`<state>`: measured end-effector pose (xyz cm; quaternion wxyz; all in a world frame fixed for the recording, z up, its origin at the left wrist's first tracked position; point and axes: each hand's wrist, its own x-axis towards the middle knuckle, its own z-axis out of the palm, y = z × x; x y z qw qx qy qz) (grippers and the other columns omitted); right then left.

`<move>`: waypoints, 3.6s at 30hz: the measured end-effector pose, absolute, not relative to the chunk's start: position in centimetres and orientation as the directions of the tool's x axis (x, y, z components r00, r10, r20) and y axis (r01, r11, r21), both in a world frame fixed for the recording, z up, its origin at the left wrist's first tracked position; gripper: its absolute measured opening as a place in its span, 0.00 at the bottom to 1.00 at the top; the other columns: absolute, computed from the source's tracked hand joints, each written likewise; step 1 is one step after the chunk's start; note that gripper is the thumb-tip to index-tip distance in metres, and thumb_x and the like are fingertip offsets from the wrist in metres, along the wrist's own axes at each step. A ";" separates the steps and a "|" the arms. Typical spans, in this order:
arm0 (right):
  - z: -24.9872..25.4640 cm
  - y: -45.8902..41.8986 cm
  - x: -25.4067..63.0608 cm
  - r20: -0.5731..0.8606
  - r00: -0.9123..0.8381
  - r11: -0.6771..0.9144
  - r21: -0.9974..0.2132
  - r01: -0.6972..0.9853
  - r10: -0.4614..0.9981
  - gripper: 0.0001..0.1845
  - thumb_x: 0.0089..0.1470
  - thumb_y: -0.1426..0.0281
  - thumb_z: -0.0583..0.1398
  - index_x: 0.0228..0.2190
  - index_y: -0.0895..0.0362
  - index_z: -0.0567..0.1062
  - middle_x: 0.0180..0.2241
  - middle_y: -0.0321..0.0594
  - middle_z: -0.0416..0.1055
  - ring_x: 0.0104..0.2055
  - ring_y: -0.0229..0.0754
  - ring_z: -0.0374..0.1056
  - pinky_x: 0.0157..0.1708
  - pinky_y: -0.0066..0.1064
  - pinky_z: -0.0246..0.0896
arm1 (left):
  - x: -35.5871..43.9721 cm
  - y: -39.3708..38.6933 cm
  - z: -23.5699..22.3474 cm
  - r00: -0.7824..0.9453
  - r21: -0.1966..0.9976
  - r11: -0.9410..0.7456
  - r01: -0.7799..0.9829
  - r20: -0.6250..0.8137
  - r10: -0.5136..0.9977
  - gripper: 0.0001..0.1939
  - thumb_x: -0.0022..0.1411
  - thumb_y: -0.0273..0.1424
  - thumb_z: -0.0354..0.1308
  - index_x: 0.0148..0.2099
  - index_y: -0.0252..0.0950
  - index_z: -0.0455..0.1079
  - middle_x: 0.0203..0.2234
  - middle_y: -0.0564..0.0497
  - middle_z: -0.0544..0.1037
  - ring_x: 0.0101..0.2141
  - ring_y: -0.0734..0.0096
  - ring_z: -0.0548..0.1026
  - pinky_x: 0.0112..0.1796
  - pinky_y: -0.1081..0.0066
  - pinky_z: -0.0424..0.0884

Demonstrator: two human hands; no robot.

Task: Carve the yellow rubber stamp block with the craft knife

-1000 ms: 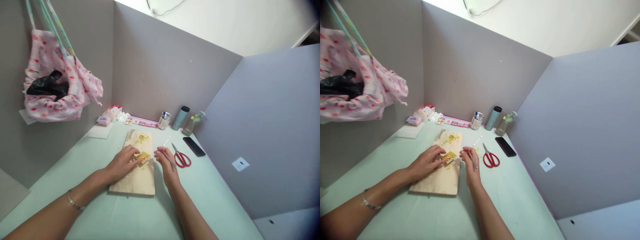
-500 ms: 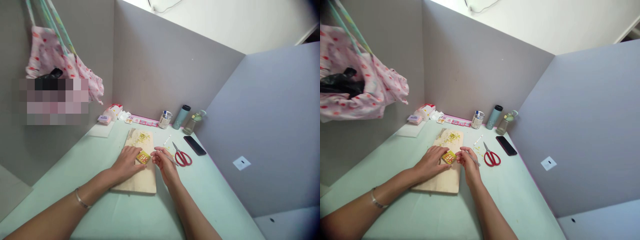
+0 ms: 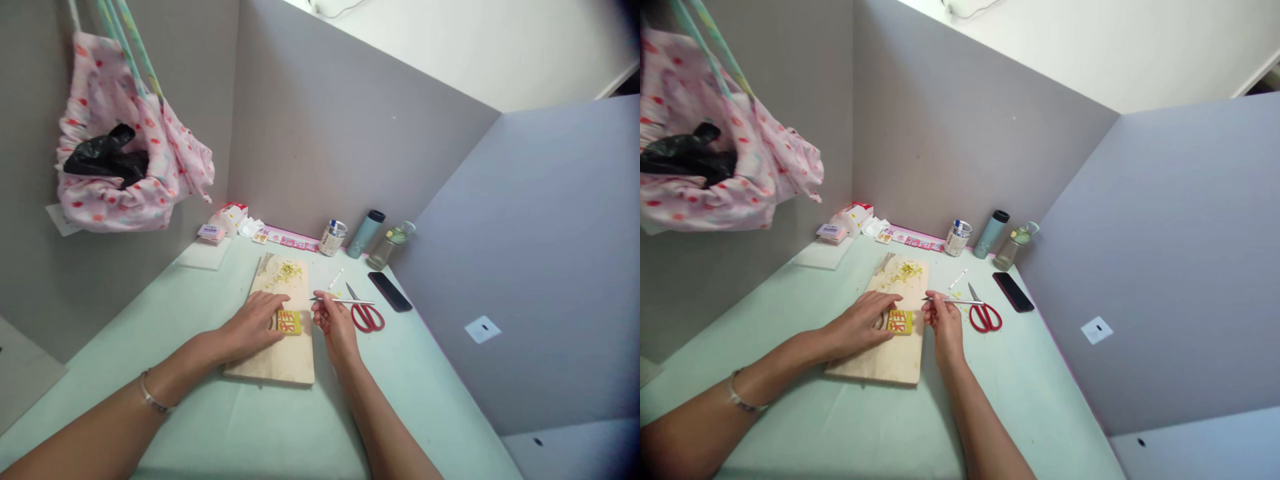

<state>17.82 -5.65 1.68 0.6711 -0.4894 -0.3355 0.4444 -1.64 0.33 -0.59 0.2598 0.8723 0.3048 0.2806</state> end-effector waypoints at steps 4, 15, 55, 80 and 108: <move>1.8 -5.7 17.8 0.039 0.427 0.148 -0.963 -0.226 0.904 0.14 0.46 0.60 0.69 0.31 0.58 0.81 0.24 0.36 0.72 0.24 0.35 0.62 0.26 0.29 0.57 | -1.7 0.4 -0.6 0.665 0.650 -0.663 0.371 0.312 0.679 0.31 0.54 0.26 0.60 0.62 0.40 0.64 0.51 0.44 0.75 0.54 0.50 0.68 0.55 0.55 0.65; 0.4 -5.4 17.1 0.060 0.433 0.121 -0.986 -0.115 0.899 0.11 0.50 0.62 0.67 0.29 0.55 0.74 0.23 0.33 0.70 0.25 0.36 0.61 0.28 0.29 0.58 | -1.2 0.7 -1.6 0.684 0.635 -0.687 0.354 0.325 0.653 0.21 0.57 0.30 0.65 0.53 0.38 0.69 0.50 0.44 0.75 0.53 0.51 0.69 0.56 0.52 0.64; -1.1 -6.2 17.3 0.201 0.210 0.125 -0.937 0.327 0.957 0.06 0.65 0.74 0.57 0.35 0.52 0.69 0.31 0.36 0.70 0.32 0.38 0.65 0.30 0.28 0.59 | -0.4 0.2 -1.4 0.669 0.618 -0.637 0.461 0.229 0.707 0.21 0.55 0.24 0.65 0.48 0.40 0.62 0.43 0.52 0.72 0.59 0.56 0.63 0.66 0.53 0.44; -0.5 -6.5 18.1 0.033 0.199 -0.032 -0.949 0.315 0.979 0.10 0.65 0.64 0.58 0.31 0.53 0.69 0.30 0.38 0.70 0.31 0.42 0.66 0.32 0.34 0.62 | -0.4 0.5 -1.1 0.673 0.574 -0.660 0.485 0.236 0.701 0.17 0.56 0.28 0.64 0.45 0.41 0.62 0.40 0.52 0.73 0.58 0.56 0.66 0.65 0.51 0.47; -0.4 -6.6 18.4 -0.035 0.167 -0.076 -0.966 0.246 0.985 0.13 0.66 0.60 0.57 0.30 0.53 0.68 0.30 0.38 0.68 0.32 0.42 0.64 0.31 0.33 0.59 | -0.5 0.4 -1.0 0.660 0.580 -0.654 0.486 0.246 0.709 0.18 0.55 0.26 0.64 0.46 0.40 0.62 0.41 0.52 0.73 0.57 0.57 0.66 0.66 0.52 0.47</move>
